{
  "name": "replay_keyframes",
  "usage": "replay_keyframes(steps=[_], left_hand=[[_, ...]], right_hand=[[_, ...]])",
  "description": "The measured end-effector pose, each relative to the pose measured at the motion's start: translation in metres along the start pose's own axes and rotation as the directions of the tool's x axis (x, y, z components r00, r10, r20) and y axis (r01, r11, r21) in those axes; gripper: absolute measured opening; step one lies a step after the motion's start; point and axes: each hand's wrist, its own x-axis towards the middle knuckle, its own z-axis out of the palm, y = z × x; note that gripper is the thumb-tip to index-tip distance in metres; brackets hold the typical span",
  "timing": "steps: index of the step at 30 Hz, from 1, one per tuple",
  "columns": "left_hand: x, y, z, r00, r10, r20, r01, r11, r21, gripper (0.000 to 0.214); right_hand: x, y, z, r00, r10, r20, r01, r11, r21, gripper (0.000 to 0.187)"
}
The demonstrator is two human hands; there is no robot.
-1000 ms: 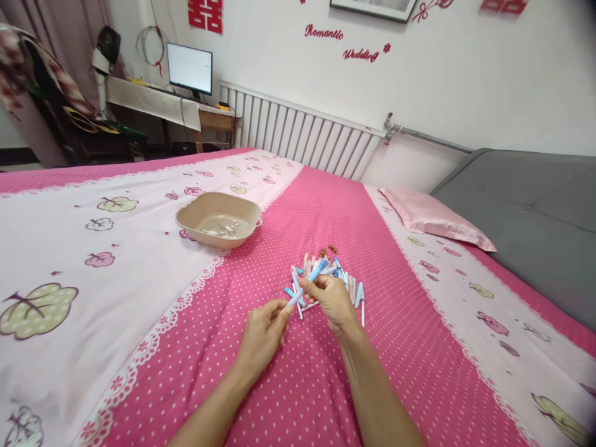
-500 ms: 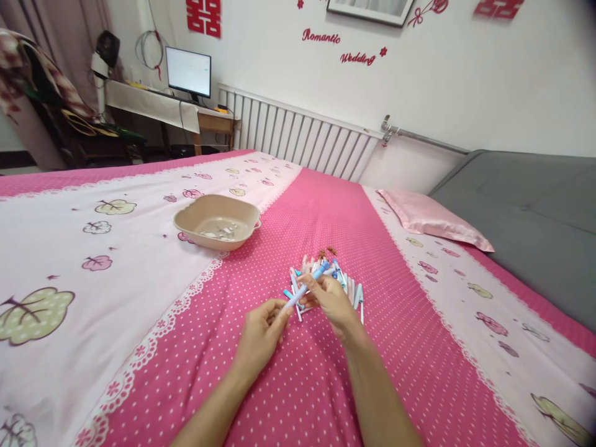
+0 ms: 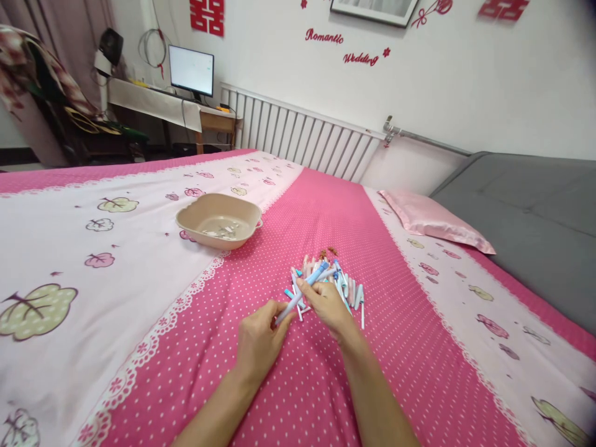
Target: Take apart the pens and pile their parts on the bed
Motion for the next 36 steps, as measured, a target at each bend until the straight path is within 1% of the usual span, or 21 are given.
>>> replay_keyframes(steps=[2,7,9,10,12,14,16,17,18,19,20,21,23,24,25,27,29,30,32,34,36], left_hand=[[-0.001,-0.001,0.001,1.0,0.015,-0.008,-0.015,1.0,0.004,0.022],[-0.001,0.001,0.0,0.999,-0.032,-0.013,0.031,0.997,-0.075,0.024],[0.0,0.003,-0.001,0.996,-0.082,0.039,0.087,0.984,-0.153,0.028],[0.001,0.004,-0.001,0.989,-0.122,0.084,0.138,0.967,-0.214,0.031],[0.002,0.006,-0.001,0.955,-0.207,0.211,0.274,0.887,-0.371,0.038],[0.004,0.006,-0.001,0.9,-0.267,0.346,0.42,0.748,-0.515,0.044],[0.006,0.006,-0.001,0.835,-0.29,0.467,0.539,0.602,-0.589,0.049],[0.007,0.006,-0.001,0.809,-0.294,0.509,0.579,0.548,-0.603,0.052],[0.007,0.007,-0.002,0.796,-0.3,0.525,0.598,0.518,-0.611,0.054],[0.008,0.007,-0.003,0.803,-0.309,0.51,0.592,0.517,-0.618,0.055],[0.008,0.007,-0.003,0.825,-0.315,0.469,0.562,0.544,-0.623,0.053],[0.008,0.008,-0.004,0.859,-0.317,0.402,0.51,0.595,-0.621,0.05],[0.008,0.008,-0.006,0.927,-0.298,0.227,0.375,0.729,-0.573,0.044],[0.008,0.009,-0.006,0.95,-0.275,0.146,0.31,0.79,-0.53,0.044],[0.008,0.009,-0.006,0.965,-0.251,0.082,0.259,0.837,-0.482,0.043],[0.007,0.008,-0.007,0.978,-0.209,-0.006,0.189,0.894,-0.405,0.033],[0.006,0.008,-0.007,0.984,-0.175,-0.019,0.157,0.92,-0.36,0.023],[0.005,0.007,-0.008,0.986,-0.169,-0.009,0.156,0.927,-0.34,0.023],[0.006,0.006,-0.008,0.982,-0.186,0.03,0.185,0.924,-0.334,0.031],[0.007,0.006,-0.007,0.964,-0.249,0.089,0.264,0.873,-0.411,0.04],[0.008,0.005,-0.006,0.935,-0.317,0.158,0.352,0.774,-0.527,0.046]], right_hand=[[0.0,0.0,0.002,1.0,0.0,0.004,0.0,1.0,0.015,0.051],[0.001,0.001,0.006,0.999,-0.036,-0.014,0.037,0.998,0.06,0.049],[0.001,0.001,0.006,0.999,-0.043,-0.007,0.043,0.994,0.102,0.048],[0.001,0.0,0.006,0.999,-0.046,0.005,0.045,0.991,0.124,0.048],[0.0,-0.002,0.004,0.998,-0.055,0.024,0.05,0.986,0.158,0.047],[-0.001,-0.003,0.002,0.997,-0.065,0.04,0.057,0.982,0.18,0.047],[-0.002,-0.005,-0.001,0.995,-0.07,0.072,0.053,0.976,0.211,0.046],[-0.002,-0.005,-0.001,0.994,-0.067,0.09,0.045,0.973,0.228,0.046],[-0.002,-0.006,-0.002,0.993,-0.059,0.101,0.033,0.969,0.244,0.046],[-0.002,-0.006,-0.003,0.994,-0.046,0.102,0.018,0.967,0.256,0.046],[-0.002,-0.007,-0.003,0.995,-0.029,0.091,0.004,0.965,0.263,0.046],[-0.002,-0.007,-0.003,0.997,-0.01,0.074,-0.011,0.963,0.269,0.046],[-0.001,-0.008,-0.005,0.999,0.029,0.037,-0.038,0.957,0.289,0.046],[0.0,-0.008,-0.005,0.999,0.041,0.021,-0.045,0.953,0.3,0.046],[0.0,-0.009,-0.006,0.999,0.05,0.01,-0.051,0.949,0.312,0.046],[0.0,-0.009,-0.006,0.998,0.063,-0.001,-0.06,0.942,0.331,0.046],[0.0,-0.01,-0.007,0.997,0.072,-0.009,-0.064,0.936,0.347,0.045],[0.0,-0.01,-0.006,0.997,0.077,-0.013,-0.067,0.933,0.354,0.045],[0.0,-0.01,-0.006,0.996,0.082,-0.019,-0.069,0.929,0.365,0.046],[-0.001,-0.01,-0.005,0.997,0.081,-0.013,-0.07,0.928,0.365,0.046],[-0.001,-0.009,-0.005,0.997,0.076,-0.001,-0.071,0.929,0.363,0.046]])
